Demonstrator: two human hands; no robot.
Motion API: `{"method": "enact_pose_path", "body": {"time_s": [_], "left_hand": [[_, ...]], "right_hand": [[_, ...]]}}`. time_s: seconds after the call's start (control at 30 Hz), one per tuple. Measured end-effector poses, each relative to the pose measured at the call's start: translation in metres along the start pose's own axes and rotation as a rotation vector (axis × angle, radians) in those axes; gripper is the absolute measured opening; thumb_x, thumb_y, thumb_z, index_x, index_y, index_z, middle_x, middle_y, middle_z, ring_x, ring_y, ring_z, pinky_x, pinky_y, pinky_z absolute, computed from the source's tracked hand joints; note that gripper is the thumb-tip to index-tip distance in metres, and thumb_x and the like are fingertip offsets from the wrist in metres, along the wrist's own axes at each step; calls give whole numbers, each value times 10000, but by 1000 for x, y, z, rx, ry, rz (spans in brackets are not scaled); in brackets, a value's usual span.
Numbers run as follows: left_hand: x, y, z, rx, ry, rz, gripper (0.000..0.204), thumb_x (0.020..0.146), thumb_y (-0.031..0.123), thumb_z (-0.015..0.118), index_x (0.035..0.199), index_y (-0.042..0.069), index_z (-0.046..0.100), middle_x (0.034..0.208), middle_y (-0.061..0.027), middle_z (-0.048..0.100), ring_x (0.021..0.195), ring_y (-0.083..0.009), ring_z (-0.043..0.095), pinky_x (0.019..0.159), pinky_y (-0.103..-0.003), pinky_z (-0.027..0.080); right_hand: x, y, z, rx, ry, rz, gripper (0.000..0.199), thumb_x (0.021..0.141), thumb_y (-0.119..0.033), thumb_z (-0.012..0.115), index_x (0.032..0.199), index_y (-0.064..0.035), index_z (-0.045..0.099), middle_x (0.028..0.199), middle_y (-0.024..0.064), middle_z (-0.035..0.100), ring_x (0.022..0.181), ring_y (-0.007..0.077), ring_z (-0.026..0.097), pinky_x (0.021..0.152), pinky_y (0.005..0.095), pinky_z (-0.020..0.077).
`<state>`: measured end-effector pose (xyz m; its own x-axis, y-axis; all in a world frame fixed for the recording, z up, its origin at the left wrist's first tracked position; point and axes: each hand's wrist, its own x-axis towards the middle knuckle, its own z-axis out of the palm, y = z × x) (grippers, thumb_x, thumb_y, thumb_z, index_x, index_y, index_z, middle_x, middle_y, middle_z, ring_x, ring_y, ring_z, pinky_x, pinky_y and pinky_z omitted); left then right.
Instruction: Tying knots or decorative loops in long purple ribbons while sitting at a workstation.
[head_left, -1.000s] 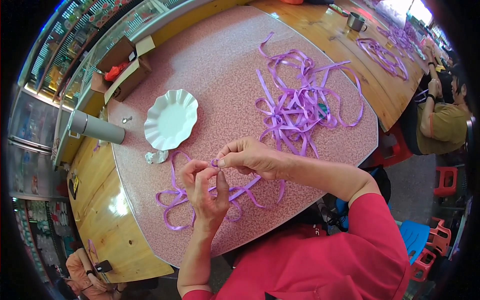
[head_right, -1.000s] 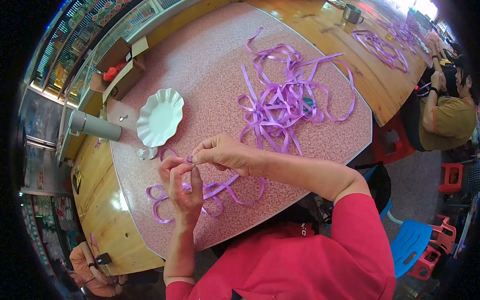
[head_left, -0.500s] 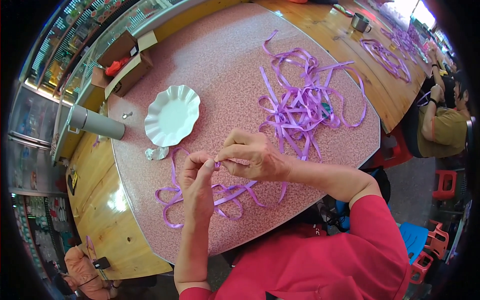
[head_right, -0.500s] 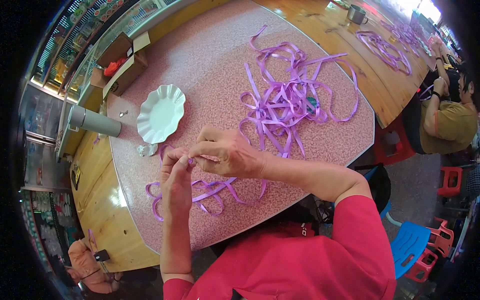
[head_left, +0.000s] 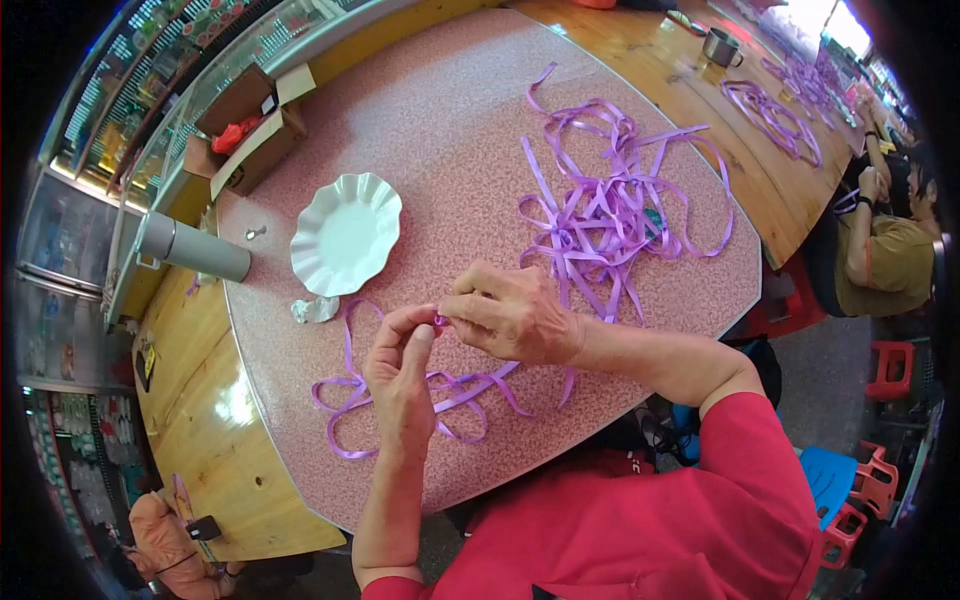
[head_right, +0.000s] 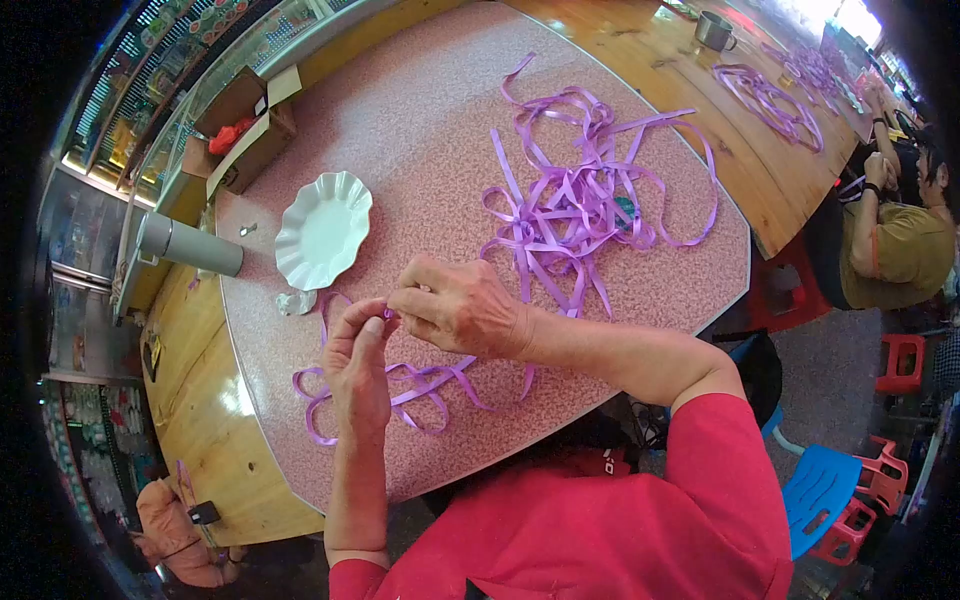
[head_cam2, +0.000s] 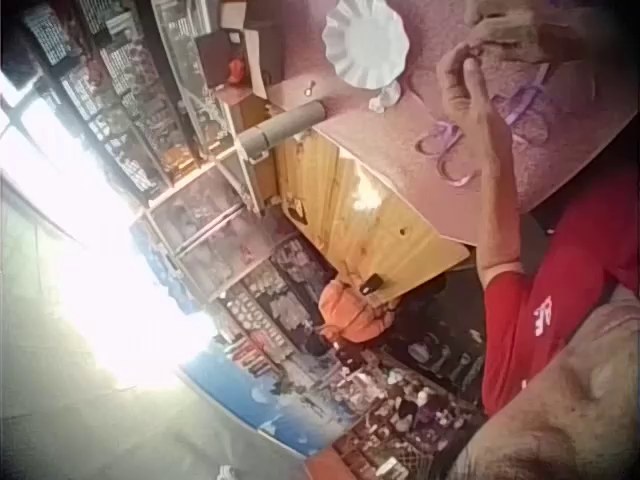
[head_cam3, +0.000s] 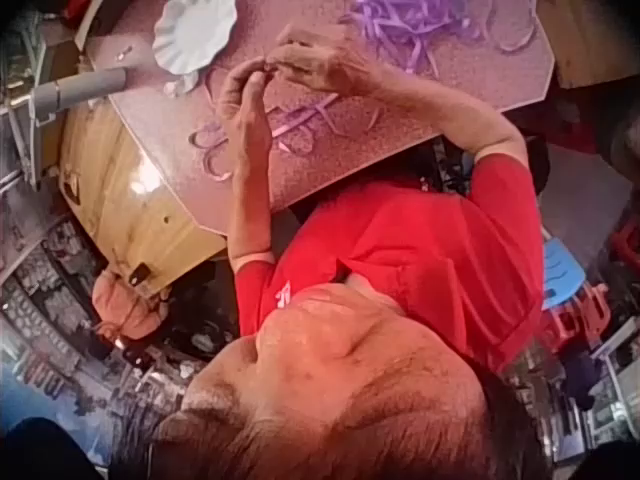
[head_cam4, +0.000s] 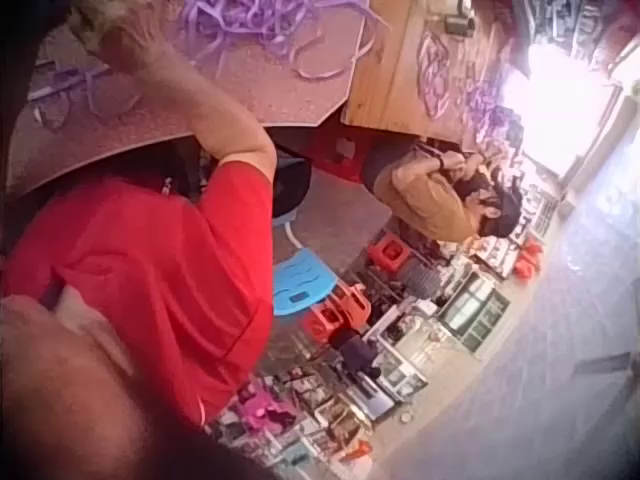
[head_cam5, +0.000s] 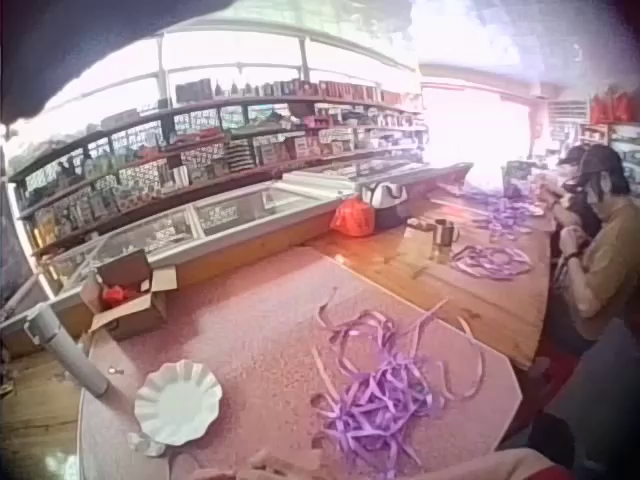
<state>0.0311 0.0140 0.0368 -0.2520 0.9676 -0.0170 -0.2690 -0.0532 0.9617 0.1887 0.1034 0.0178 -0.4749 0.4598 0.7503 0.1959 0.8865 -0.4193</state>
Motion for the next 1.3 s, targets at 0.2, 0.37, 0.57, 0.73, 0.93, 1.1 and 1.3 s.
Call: {"method": "enact_pose_path", "body": {"time_s": [0.2, 0.37, 0.57, 0.73, 0.93, 1.1, 1.3], "left_hand": [[-1, -5, 7, 97, 72, 74, 122, 927, 8, 639, 1048, 22, 633, 1043, -26, 603, 971, -85, 572, 852, -218, 461], [-1, -14, 8, 154, 88, 170, 111, 944, 46, 631, 1052, 23, 629, 1014, -26, 619, 937, -92, 578, 850, -229, 459], [-4, -20, 8, -17, 65, 61, 124, 963, 78, 608, 1069, 14, 614, 992, -52, 643, 923, -119, 598, 869, -264, 472], [-4, -24, 9, -23, 78, 44, 155, 955, 100, 635, 1074, 8, 597, 986, -43, 630, 918, -115, 590, 855, -268, 486], [-6, -22, 6, -113, 75, -8, 143, 961, 102, 619, 1068, 10, 592, 980, -54, 634, 897, -127, 611, 846, -289, 505], [-7, -24, 4, -54, -35, -1, 125, 983, 110, 574, 1064, 14, 575, 967, -47, 608, 896, -119, 584, 845, -274, 479], [-7, -24, 0, 129, 24, 149, 125, 984, 106, 576, 1080, 33, 542, 980, -34, 583, 886, -98, 563, 818, -248, 460]], "right_hand": [[3, -4, -2, 108, 2, 70, 185, 768, -61, 750, 940, -84, 684, 849, 48, 621, 699, 192, 647, 540, 310, 503], [3, -6, 0, 357, -11, 262, 119, 805, -71, 735, 908, -44, 682, 851, 68, 624, 747, 164, 646, 581, 300, 496], [8, -4, -7, 524, -199, 614, 102, 864, -103, 691, 914, -14, 687, 848, 38, 649, 808, 93, 622, 666, 256, 489], [6, 4, -2, 839, -313, 881, 167, 876, -132, 657, 914, 28, 686, 882, 76, 711, 815, 104, 637, 705, 267, 514], [4, 1, -1, 963, -284, 888, 157, 881, -119, 640, 941, 23, 668, 838, 51, 675, 811, 103, 627, 741, 269, 517], [7, 0, -5, 1058, -321, 833, 152, 891, -128, 635, 945, 11, 662, 847, 39, 668, 838, 98, 625, 756, 263, 513], [7, -3, -2, 910, -258, 862, 147, 892, -118, 639, 939, 21, 651, 841, 56, 682, 815, 100, 631, 733, 265, 520]]}}
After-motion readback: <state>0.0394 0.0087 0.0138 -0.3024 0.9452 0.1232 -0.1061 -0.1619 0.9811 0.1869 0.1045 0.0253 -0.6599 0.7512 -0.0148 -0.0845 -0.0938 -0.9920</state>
